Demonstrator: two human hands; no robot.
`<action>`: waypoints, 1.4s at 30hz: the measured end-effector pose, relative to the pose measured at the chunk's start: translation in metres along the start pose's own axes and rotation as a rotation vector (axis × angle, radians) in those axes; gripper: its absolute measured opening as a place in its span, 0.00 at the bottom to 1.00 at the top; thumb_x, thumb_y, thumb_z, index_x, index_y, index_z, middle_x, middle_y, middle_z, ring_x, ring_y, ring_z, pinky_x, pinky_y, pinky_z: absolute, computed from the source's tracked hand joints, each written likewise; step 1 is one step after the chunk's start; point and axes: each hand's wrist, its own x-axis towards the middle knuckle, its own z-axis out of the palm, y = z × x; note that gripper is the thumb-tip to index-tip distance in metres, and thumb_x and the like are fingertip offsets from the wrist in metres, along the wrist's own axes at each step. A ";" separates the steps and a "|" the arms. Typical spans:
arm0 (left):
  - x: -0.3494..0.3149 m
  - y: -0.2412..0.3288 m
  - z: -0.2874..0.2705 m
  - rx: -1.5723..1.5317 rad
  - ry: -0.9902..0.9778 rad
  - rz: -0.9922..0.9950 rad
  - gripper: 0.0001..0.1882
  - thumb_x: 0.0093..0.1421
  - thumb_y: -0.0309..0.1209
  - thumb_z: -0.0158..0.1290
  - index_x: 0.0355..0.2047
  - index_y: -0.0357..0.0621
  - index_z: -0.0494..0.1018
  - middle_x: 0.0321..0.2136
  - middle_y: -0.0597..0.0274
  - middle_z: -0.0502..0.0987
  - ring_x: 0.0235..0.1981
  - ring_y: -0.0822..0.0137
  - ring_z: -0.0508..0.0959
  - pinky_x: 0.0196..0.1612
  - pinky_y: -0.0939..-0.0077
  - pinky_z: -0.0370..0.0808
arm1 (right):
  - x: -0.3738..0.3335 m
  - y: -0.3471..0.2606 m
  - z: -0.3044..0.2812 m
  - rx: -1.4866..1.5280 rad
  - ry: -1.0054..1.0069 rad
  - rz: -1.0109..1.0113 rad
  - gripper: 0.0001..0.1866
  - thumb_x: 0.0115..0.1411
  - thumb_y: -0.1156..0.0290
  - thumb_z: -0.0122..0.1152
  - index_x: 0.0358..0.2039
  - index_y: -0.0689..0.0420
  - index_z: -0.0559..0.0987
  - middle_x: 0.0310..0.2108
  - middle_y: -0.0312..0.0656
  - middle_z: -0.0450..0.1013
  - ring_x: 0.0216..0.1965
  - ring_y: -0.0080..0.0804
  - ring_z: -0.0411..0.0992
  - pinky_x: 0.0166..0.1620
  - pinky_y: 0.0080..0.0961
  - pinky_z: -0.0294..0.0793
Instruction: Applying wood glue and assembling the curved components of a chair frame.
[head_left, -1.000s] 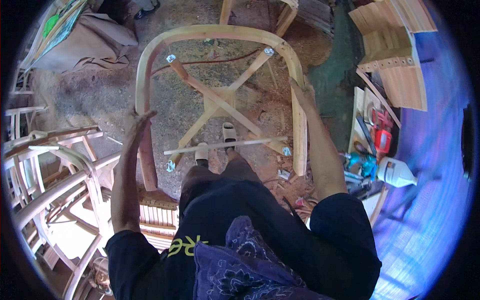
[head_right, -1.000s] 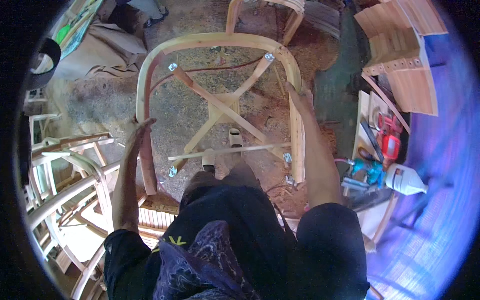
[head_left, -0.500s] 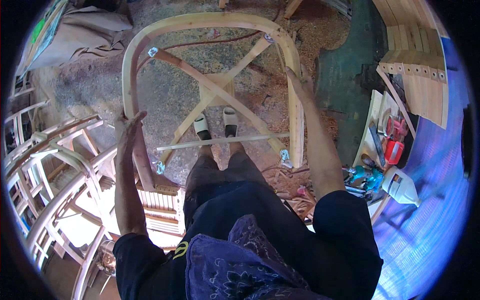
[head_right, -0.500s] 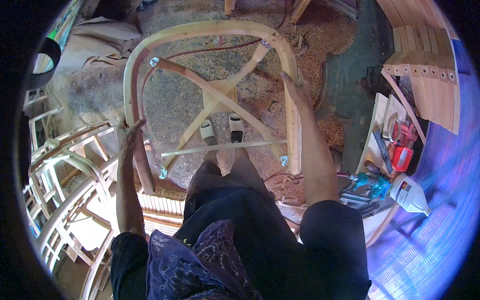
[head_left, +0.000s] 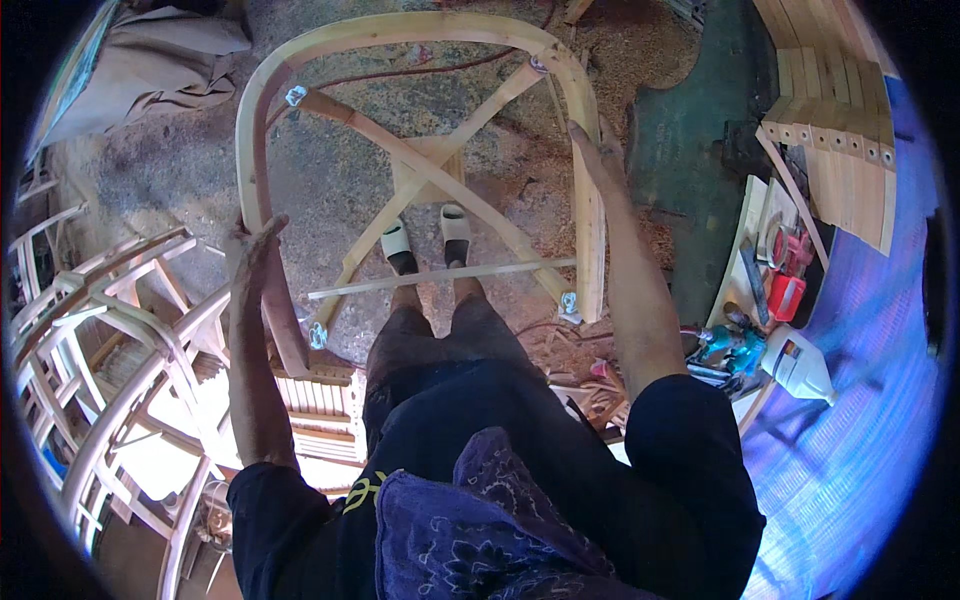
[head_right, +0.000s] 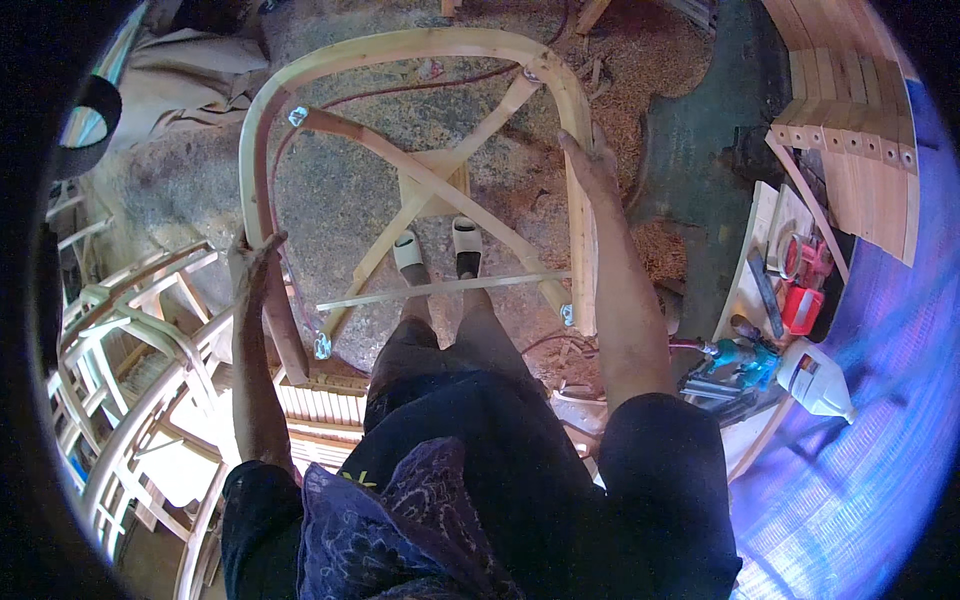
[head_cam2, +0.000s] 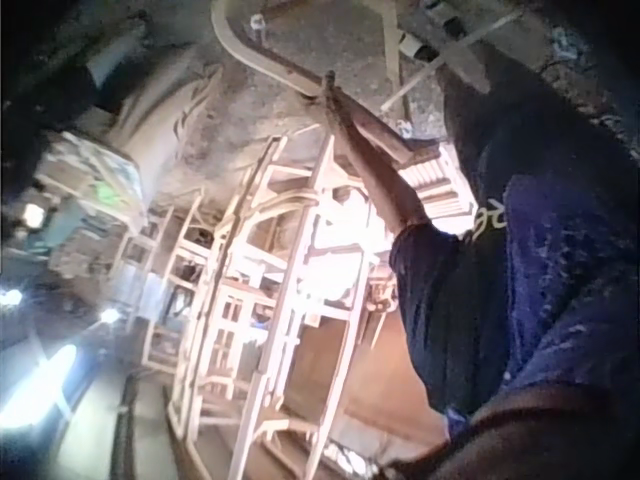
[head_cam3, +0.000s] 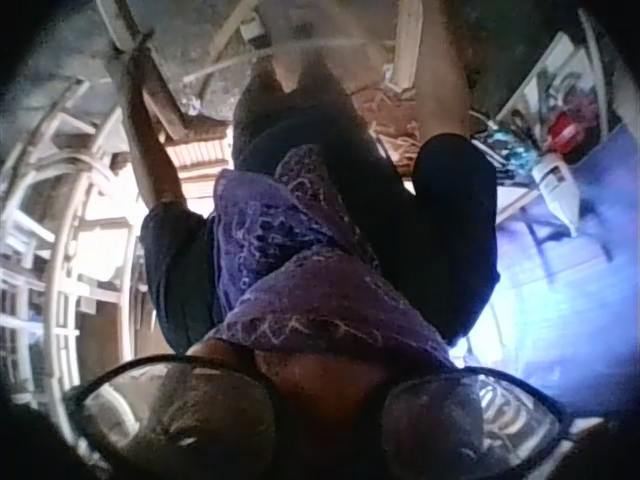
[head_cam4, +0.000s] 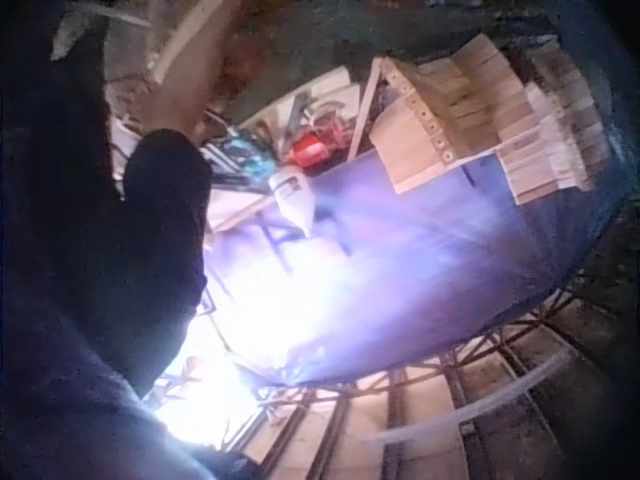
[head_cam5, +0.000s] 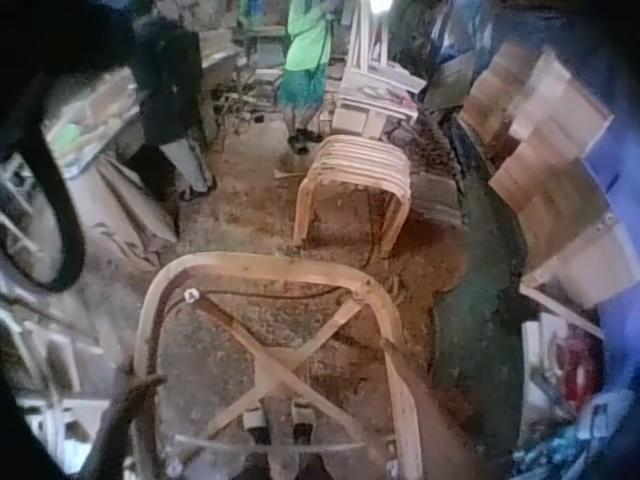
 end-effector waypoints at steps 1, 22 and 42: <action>-0.001 0.001 0.001 -0.028 -0.006 -0.019 0.22 0.48 0.36 0.69 0.41 0.42 0.75 0.24 0.66 0.76 0.22 0.74 0.74 0.25 0.77 0.71 | 0.000 0.000 -0.001 -0.013 -0.002 -0.013 0.34 0.56 0.49 0.67 0.57 0.56 0.73 0.46 0.45 0.77 0.49 0.35 0.74 0.52 0.32 0.70; -0.003 -0.014 0.004 -0.031 -0.001 -0.007 0.23 0.48 0.36 0.69 0.42 0.41 0.76 0.24 0.67 0.75 0.21 0.74 0.72 0.24 0.78 0.70 | -0.006 -0.002 -0.002 -0.035 0.024 -0.114 0.32 0.56 0.51 0.68 0.55 0.56 0.74 0.45 0.44 0.77 0.47 0.34 0.75 0.51 0.32 0.72; 0.002 -0.019 0.015 -0.063 -0.041 -0.042 0.31 0.46 0.36 0.71 0.48 0.35 0.74 0.30 0.61 0.79 0.29 0.69 0.77 0.33 0.73 0.75 | -0.006 0.008 0.000 -0.016 -0.006 -0.112 0.38 0.57 0.44 0.65 0.58 0.61 0.71 0.47 0.47 0.76 0.48 0.38 0.73 0.53 0.34 0.68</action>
